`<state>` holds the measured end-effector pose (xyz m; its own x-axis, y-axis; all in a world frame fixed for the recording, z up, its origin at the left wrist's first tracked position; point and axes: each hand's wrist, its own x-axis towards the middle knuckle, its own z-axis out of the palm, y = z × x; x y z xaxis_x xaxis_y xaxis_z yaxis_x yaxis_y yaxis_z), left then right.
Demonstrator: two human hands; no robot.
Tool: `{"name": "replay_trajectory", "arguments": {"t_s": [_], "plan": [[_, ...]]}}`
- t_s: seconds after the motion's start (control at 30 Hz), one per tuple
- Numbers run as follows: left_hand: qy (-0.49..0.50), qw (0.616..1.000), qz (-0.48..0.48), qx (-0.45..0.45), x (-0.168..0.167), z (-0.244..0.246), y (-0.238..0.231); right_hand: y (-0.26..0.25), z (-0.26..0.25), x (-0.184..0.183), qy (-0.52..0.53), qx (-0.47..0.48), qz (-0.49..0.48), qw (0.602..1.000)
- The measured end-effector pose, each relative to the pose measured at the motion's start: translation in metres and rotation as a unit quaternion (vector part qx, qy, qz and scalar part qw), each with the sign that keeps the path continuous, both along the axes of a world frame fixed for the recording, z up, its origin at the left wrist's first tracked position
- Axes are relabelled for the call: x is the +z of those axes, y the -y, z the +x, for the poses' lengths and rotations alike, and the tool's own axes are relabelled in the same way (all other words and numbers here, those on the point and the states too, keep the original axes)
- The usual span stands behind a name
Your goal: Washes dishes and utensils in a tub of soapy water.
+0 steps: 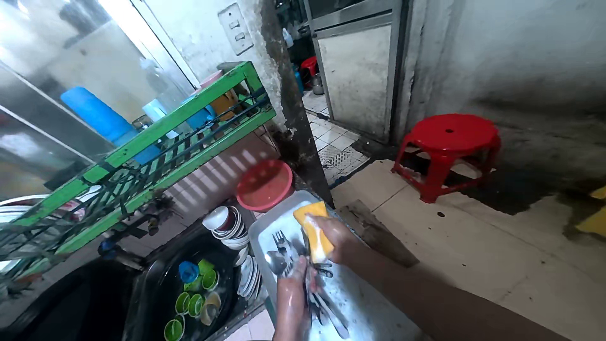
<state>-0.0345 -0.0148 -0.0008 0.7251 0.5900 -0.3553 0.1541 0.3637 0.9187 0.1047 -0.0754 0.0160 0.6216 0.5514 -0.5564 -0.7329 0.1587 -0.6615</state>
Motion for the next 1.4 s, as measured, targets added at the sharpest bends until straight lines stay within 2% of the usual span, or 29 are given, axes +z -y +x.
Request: {"name": "replay_trajectory", "arguments": {"t_s": [0.1, 0.17, 0.23, 0.33, 0.37, 0.43, 0.5, 0.53, 0.6, 0.7, 0.77, 0.83, 0.87, 0.9, 0.97, 1.0, 1.03, 1.1, 1.13, 1.17, 1.23, 1.33, 1.4], "plan": [[0.007, 0.986, -0.157, -0.049, 0.002, -0.01, -0.005, 0.004, 0.003, 0.0, 0.01, 0.098, 0.042, 0.994], [0.011, 0.978, -0.204, -0.05, 0.001, -0.013, -0.008, 0.008, 0.01, -0.004, 0.076, 0.135, 0.024, 0.988], [-0.002, 0.982, -0.187, -0.008, 0.004, -0.01, -0.01, 0.017, 0.018, -0.004, 0.123, 0.147, 0.023, 0.981], [-0.039, 0.993, -0.094, 0.058, 0.009, -0.003, -0.011, 0.028, 0.005, 0.008, 0.19, 0.213, -0.018, 0.958], [-0.047, 0.995, -0.062, 0.067, 0.01, -0.001, -0.009, 0.027, -0.004, 0.009, 0.261, 0.25, -0.045, 0.931], [-0.05, 0.996, -0.014, 0.07, 0.009, 0.002, -0.001, 0.018, -0.013, 0.008, 0.411, 0.299, -0.145, 0.849], [-0.053, 0.995, -0.01, 0.078, 0.009, 0.004, 0.004, 0.006, -0.007, 0.01, 0.475, 0.326, -0.231, 0.784], [-0.053, 0.995, -0.012, 0.088, 0.008, 0.004, 0.004, 0.001, -0.004, 0.009, 0.488, 0.319, -0.251, 0.773], [-0.053, 0.994, -0.011, 0.099, 0.01, 0.005, 0.003, -0.002, -0.008, 0.003, 0.504, 0.287, -0.248, 0.776], [-0.06, 0.992, 0.009, 0.11, 0.011, 0.004, 0.0, 0.007, -0.033, -0.014, 0.538, 0.256, -0.174, 0.784], [-0.07, 0.992, 0.009, 0.105, 0.007, 0.0, -0.001, 0.008, -0.03, -0.015, 0.563, 0.3, -0.178, 0.749], [-0.076, 0.993, -0.014, 0.094, 0.002, -0.004, 0.002, 0.002, -0.01, -0.003, 0.544, 0.369, -0.247, 0.712], [-0.073, 0.992, -0.029, 0.095, 0.001, -0.005, 0.003, -0.002, -0.001, -0.002, 0.531, 0.351, -0.265, 0.724], [-0.063, 0.992, -0.042, 0.098, 0.001, -0.007, 0.004, -0.006, 0.006, -0.002, 0.507, 0.302, -0.263, 0.763], [-0.043, 0.992, -0.064, 0.102, 0.003, -0.009, 0.002, -0.01, 0.011, -0.002, 0.414, 0.187, -0.204, 0.867], [-0.034, 0.992, -0.074, 0.097, 0.006, -0.011, 0.001, -0.01, 0.01, -0.002, 0.367, 0.174, -0.169, 0.898], [-0.029, 0.992, -0.082, 0.088, 0.009, -0.013, 0.001, -0.008, 0.006, -0.003, 0.336, 0.198, -0.145, 0.909], [-0.022, 0.995, -0.086, 0.051, 0.012, -0.016, 0.0, -0.003, -0.002, 0.0, 0.338, 0.29, -0.148, 0.883], [-0.02, 0.996, -0.086, 0.027, 0.012, -0.018, 0.0, -0.001, -0.005, 0.004, 0.354, 0.307, -0.153, 0.87], [-0.02, 0.996, -0.088, 0.006, 0.01, -0.021, -0.001, 0.0, -0.005, 0.007, 0.374, 0.286, -0.153, 0.869], [-0.039, 0.995, -0.087, -0.02, 0.004, -0.025, 0.0, 0.002, 0.0, 0.006, 0.366, 0.155, -0.126, 0.909], [-0.038, 0.996, -0.079, 0.032, 0.002, -0.016, 0.004, -0.005, 0.001, 0.003, 0.21, -0.03, -0.059, 0.975], [-0.031, 0.996, -0.054, 0.058, 0.002, -0.007, 0.001, -0.01, -0.019, -0.002, 0.16, -0.029, -0.08, 0.983]]}}
